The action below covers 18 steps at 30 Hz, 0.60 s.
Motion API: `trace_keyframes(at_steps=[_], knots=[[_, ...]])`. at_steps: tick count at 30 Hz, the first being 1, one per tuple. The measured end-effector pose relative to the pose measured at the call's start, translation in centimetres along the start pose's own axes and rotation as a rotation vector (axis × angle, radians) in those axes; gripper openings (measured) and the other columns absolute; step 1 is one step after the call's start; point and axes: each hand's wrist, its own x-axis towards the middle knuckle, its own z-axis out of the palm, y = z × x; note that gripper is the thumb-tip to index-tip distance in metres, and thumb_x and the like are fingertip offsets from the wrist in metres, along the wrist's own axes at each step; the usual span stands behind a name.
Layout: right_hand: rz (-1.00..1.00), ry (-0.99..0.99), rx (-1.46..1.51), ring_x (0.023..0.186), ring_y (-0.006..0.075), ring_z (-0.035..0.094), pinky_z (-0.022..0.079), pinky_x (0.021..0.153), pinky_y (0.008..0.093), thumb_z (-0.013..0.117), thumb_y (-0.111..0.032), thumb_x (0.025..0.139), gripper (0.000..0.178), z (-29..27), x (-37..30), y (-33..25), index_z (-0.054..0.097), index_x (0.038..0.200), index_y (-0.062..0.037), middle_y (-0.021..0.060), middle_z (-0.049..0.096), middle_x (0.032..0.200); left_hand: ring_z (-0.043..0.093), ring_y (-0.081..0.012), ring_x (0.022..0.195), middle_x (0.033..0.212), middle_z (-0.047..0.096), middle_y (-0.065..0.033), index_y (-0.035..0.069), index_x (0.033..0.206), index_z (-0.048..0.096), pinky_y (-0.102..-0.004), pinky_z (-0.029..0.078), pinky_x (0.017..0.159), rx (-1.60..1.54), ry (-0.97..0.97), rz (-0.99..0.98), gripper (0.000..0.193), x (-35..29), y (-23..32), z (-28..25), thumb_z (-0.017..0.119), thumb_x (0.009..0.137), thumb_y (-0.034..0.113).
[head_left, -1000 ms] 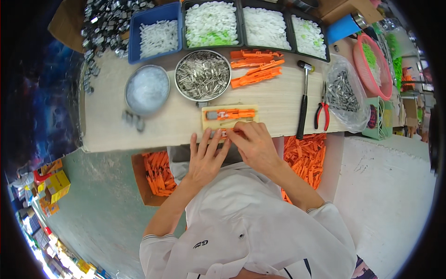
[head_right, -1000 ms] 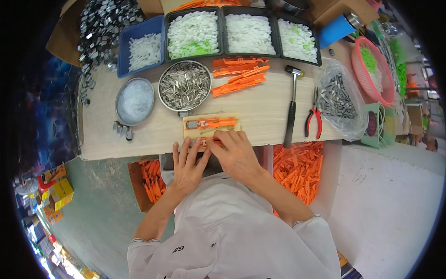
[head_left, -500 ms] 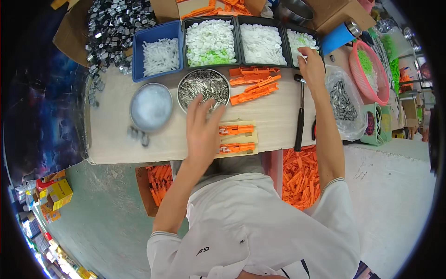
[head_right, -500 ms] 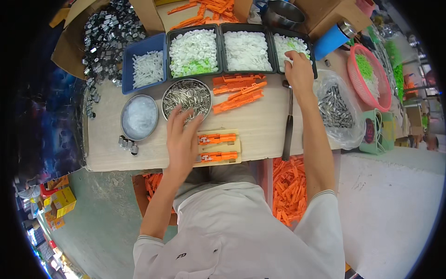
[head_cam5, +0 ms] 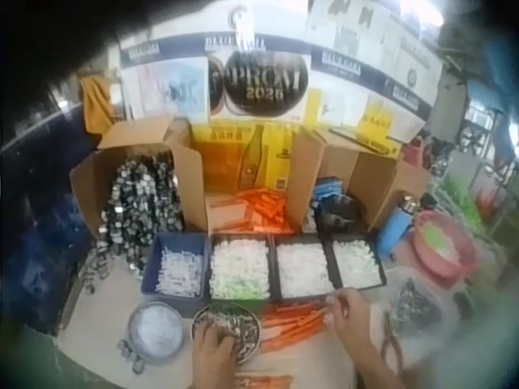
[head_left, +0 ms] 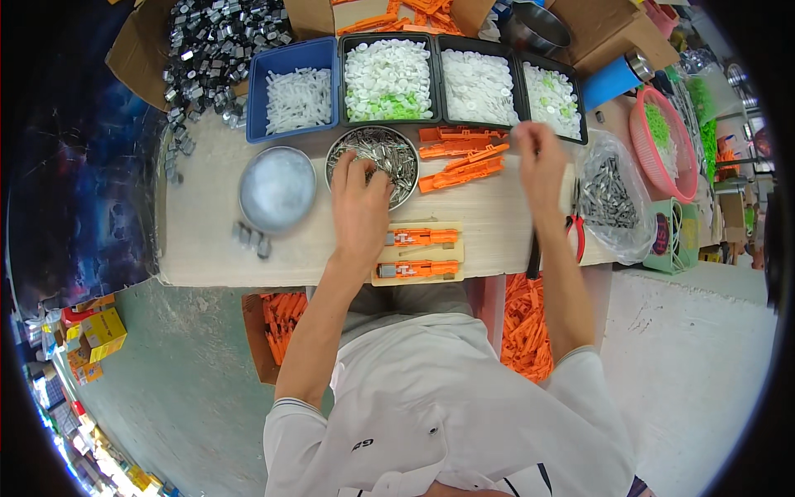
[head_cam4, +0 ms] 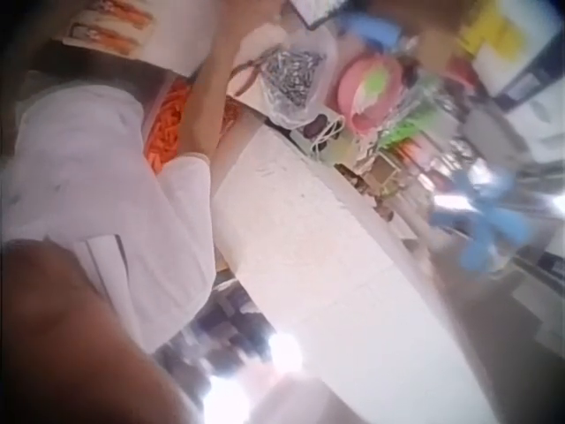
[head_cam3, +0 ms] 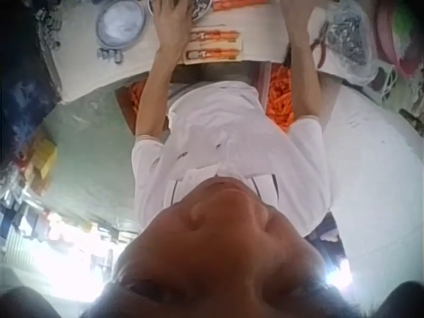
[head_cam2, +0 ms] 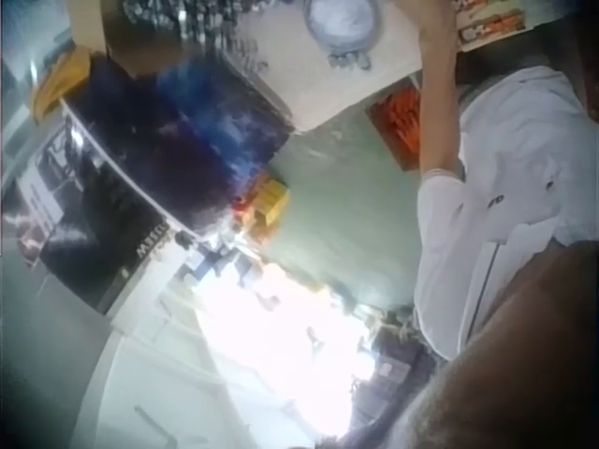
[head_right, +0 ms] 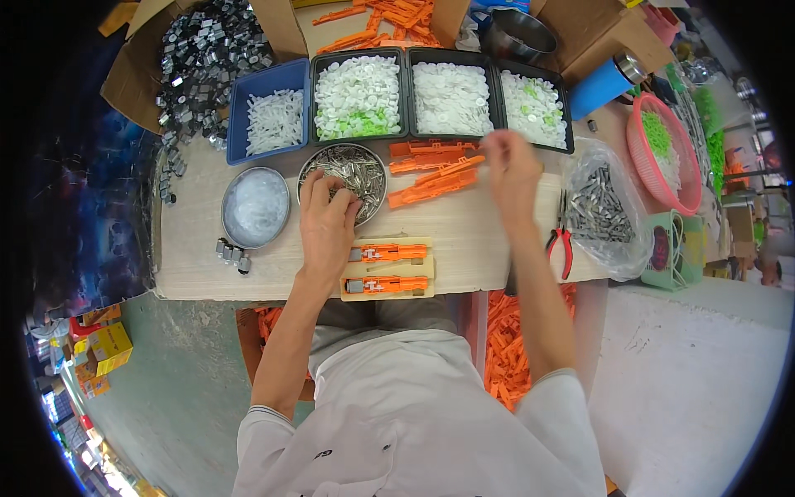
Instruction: Assembling small orange plastic toy parts by inserting metal components and joining them on a factory workbench.
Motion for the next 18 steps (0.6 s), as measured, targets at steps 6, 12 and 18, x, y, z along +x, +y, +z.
trace_keyframes(at_steps=[6, 12, 18], knots=[[0.469, -0.277, 0.7, 0.083, 0.0106, 0.061, 0.05, 0.078, 0.0242, 0.063, -0.014, 0.098, 0.013, 4.4, -8.8, -9.9, 0.065, 0.104, -0.0026, 0.0037, 0.068, 0.096, 0.062, -0.0286, 0.103, 0.095, 0.065, -0.0095, -0.001, 0.097, 0.066, -0.0376, 0.05, 0.09, -0.249, 0.072, -0.06, 0.012, -0.6, 0.8, -1.5, 0.069, 0.086, -0.001], [0.937, -0.334, 1.455, 0.086, 0.0118, 0.064, 0.055, 0.079, 0.0268, 0.061, -0.017, 0.101, 0.015, 3.9, -11.5, -13.1, 0.06, 0.105, -0.0024, 0.0046, 0.066, 0.097, 0.063, -0.0068, 0.082, 0.097, 0.069, -0.0037, -0.003, 0.106, 0.067, -0.0224, 0.053, 0.075, -1.187, -0.006, -0.722, 0.014, -3.4, 6.0, -4.0, 0.063, 0.098, 0.007], [0.981, -0.348, 1.438, 0.086, 0.0112, 0.064, 0.056, 0.079, 0.0258, 0.062, -0.014, 0.1, 0.013, 3.5, -12.0, -13.8, 0.06, 0.104, -0.0024, 0.0046, 0.066, 0.096, 0.064, -0.0078, 0.081, 0.097, 0.07, -0.0054, -0.005, 0.106, 0.068, -0.0216, 0.054, 0.072, -1.135, 0.065, -0.705, 0.012, -4.8, 6.5, -3.7, 0.064, 0.096, 0.002]])
